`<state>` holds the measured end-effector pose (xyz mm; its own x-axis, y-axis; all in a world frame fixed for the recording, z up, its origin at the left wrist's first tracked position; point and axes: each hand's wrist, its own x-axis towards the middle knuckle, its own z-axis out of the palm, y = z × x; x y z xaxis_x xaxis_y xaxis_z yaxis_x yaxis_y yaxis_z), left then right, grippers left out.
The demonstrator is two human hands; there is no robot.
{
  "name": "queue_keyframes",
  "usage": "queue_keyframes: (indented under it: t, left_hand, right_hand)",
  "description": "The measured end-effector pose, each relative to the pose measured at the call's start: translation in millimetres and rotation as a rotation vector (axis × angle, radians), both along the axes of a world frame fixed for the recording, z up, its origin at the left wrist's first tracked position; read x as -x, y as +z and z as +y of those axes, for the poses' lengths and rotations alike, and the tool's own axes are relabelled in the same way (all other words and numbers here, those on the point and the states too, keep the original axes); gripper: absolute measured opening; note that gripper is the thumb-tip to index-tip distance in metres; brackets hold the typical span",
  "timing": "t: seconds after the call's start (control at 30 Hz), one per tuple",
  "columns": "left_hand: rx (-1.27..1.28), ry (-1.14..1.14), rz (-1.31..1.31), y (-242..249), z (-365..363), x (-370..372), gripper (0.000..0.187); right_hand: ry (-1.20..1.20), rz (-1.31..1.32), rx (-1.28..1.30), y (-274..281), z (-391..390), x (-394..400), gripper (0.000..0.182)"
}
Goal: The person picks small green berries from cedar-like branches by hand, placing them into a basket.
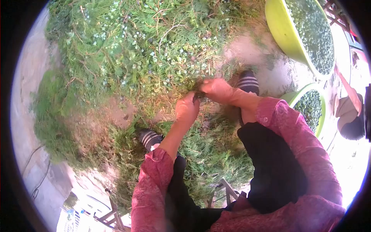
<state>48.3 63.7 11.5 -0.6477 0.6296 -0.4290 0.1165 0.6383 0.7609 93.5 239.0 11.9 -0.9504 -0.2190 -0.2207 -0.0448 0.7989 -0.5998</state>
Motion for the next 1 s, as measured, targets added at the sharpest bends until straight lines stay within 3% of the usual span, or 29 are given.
queue_keyframes:
  t: [0.07, 0.2, 0.27, 0.3, 0.37, 0.5, 0.57, 0.6, 0.63, 0.7, 0.8, 0.9, 1.0]
  left_hand:
    - [-0.082, 0.053, 0.046, -12.1, 3.4, -3.7, 0.016]
    - [0.083, -0.025, 0.158, -11.8, 8.5, -6.1, 0.013]
    - [0.108, -0.020, 0.140, -5.2, 11.3, -5.8, 0.013]
    - [0.154, -0.060, 0.186, -0.9, 13.4, -4.9, 0.013]
    - [0.198, -0.101, 0.233, 0.4, 16.3, -3.5, 0.014]
    - [0.243, -0.129, 0.251, 1.1, 15.7, -6.3, 0.016]
    - [0.242, -0.125, 0.247, 8.2, 9.8, -5.6, 0.017]
    - [0.165, -0.074, 0.221, 12.7, 6.6, -6.0, 0.017]
    - [0.087, -0.022, 0.192, 15.1, 4.1, -6.7, 0.017]
    - [0.066, 0.016, 0.145, 10.1, -2.4, -7.4, 0.017]
    - [0.001, 0.074, 0.094, 8.1, -11.4, -7.7, 0.017]
    - [-0.063, 0.113, 0.090, 11.0, -14.7, -2.7, 0.016]
    - [-0.071, 0.160, 0.054, 12.0, -17.9, 1.9, 0.015]
  right_hand:
    - [0.023, -0.038, -0.064, 4.4, -3.6, -2.7, 0.013]
    - [-0.028, -0.056, 0.037, 7.1, 11.9, -16.9, 0.015]
    - [-0.208, -0.314, 0.463, 25.1, 28.0, -16.7, 0.016]
    - [-0.205, -0.312, 0.465, 33.1, 34.7, -16.5, 0.016]
    - [-0.507, -0.842, 0.948, 47.4, 47.1, -15.5, 0.021]
    - [-0.491, -0.712, 0.735, 45.6, 37.6, 7.7, 0.021]
    - [-0.184, -0.128, 0.360, 16.0, 28.5, 11.1, 0.022]
    - [-0.100, 0.023, 0.240, 12.0, 23.8, 13.1, 0.021]
    - [-0.102, 0.023, 0.240, 8.8, 18.4, 12.4, 0.021]
    - [-0.138, 0.043, -0.001, 4.7, 5.7, 7.9, 0.019]
    - [-0.162, -0.022, -0.053, -2.5, 3.3, 8.2, 0.021]
    - [-0.268, -0.187, 0.115, -1.4, 16.6, 10.1, 0.019]
    - [-0.296, -0.157, 0.113, 1.9, 19.8, 8.3, 0.022]
